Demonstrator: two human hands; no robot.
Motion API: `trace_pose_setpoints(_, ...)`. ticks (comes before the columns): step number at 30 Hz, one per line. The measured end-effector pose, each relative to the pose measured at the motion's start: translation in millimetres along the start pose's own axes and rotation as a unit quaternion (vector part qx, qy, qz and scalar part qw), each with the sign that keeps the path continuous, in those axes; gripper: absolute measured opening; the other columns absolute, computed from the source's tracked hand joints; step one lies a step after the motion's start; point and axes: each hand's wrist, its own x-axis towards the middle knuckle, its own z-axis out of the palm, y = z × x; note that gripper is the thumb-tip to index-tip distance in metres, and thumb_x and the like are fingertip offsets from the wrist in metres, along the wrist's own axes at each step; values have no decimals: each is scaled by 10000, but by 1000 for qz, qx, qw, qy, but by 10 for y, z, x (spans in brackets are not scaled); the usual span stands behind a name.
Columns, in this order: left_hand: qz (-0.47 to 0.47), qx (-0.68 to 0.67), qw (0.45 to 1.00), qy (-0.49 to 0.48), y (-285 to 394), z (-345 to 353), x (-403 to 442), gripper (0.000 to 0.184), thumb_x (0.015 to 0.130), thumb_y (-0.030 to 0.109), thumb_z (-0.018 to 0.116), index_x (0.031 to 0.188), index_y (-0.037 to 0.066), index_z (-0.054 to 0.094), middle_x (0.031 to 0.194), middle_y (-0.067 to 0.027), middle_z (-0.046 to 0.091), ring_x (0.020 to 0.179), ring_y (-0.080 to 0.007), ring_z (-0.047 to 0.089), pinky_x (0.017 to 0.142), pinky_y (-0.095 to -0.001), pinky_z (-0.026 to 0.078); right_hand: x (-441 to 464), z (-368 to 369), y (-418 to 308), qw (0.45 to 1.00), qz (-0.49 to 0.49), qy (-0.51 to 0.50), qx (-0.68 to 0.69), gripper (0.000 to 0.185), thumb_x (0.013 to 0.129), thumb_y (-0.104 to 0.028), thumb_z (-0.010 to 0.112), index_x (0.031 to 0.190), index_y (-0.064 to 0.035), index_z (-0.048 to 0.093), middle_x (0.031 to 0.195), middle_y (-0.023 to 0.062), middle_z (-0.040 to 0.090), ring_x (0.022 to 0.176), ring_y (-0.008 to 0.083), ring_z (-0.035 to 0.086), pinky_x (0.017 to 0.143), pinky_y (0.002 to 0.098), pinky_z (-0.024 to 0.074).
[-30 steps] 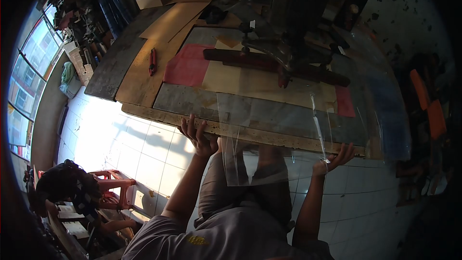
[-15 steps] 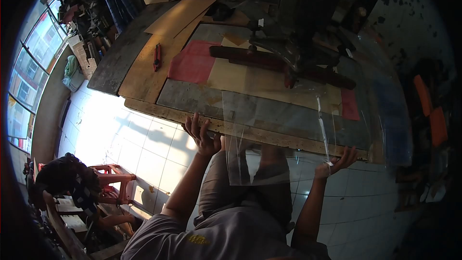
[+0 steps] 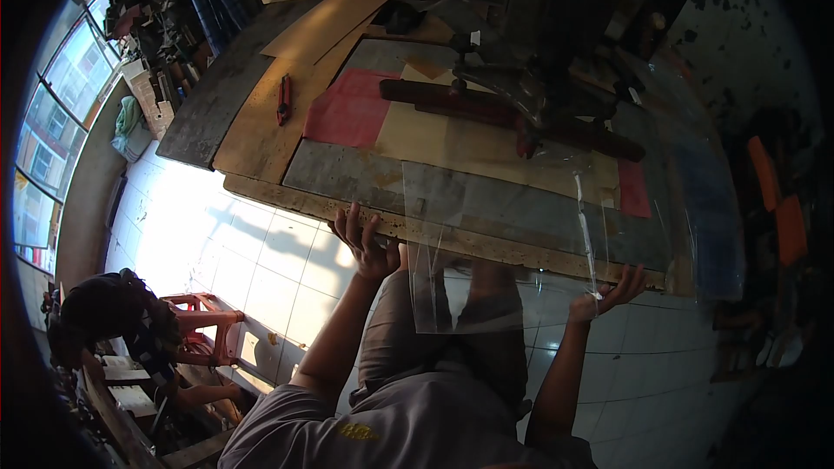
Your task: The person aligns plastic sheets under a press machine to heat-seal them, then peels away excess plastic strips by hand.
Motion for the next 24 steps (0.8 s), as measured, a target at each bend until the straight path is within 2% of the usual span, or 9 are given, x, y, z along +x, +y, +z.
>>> trace_pose_setpoints(11, -13, -16, 1000, -3, 34, -16, 3, 553, 986, 415, 523, 1434, 102, 440, 1581, -280, 344, 1487, -532, 236, 1185, -708, 136, -17, 0, 31, 1000, 0, -1, 7, 646, 1130, -487, 172, 1471, -33, 481, 1601, 175, 392, 1535, 425, 231, 1237, 640, 167)
trace_pose_setpoints(14, -18, -25, 999, -11, 40, -43, -1, 555, 989, 410, 525, 1439, 96, 443, 1575, -281, 352, 1481, -532, 242, 1185, -707, 142, 10, -53, -4, 1000, 11, -13, -19, 647, 1132, -474, 164, 1452, -30, 510, 1578, 163, 437, 1512, 412, 293, 1234, 614, 190)
trace_pose_setpoints(17, -25, -22, 999, -26, 80, -95, 30, 555, 988, 407, 530, 1438, 91, 448, 1575, -276, 358, 1473, -536, 253, 1185, -703, 152, 120, -197, -57, 998, -16, -31, -50, 647, 1138, -441, 145, 1433, -33, 551, 1490, 144, 554, 1439, 375, 430, 1201, 568, 267)
trace_pose_setpoints(20, -40, -44, 998, -20, 84, -112, 28, 580, 942, 406, 561, 1443, 119, 515, 1589, -217, 385, 1476, -509, 292, 1211, -672, 135, 291, -388, -150, 999, 11, -46, -15, 603, 1143, -400, 195, 1373, -29, 611, 1373, 132, 648, 1332, 343, 543, 1138, 524, 331)
trace_pose_setpoints(23, -42, -56, 997, -23, 74, -115, 27, 581, 942, 420, 560, 1441, 124, 529, 1588, -208, 393, 1482, -499, 293, 1217, -667, 124, 544, -514, -62, 996, 2, -85, -19, 556, 1139, -347, 232, 1332, -33, 648, 1317, 121, 686, 1267, 328, 596, 1093, 493, 367)
trace_pose_setpoints(24, -42, -54, 997, -22, 75, -117, 31, 580, 935, 410, 569, 1438, 124, 533, 1586, -205, 398, 1482, -496, 295, 1219, -662, 127, 704, -529, -130, 994, 20, -100, 33, 565, 1141, -356, 242, 1311, -26, 668, 1310, 130, 686, 1257, 318, 604, 1099, 468, 383)
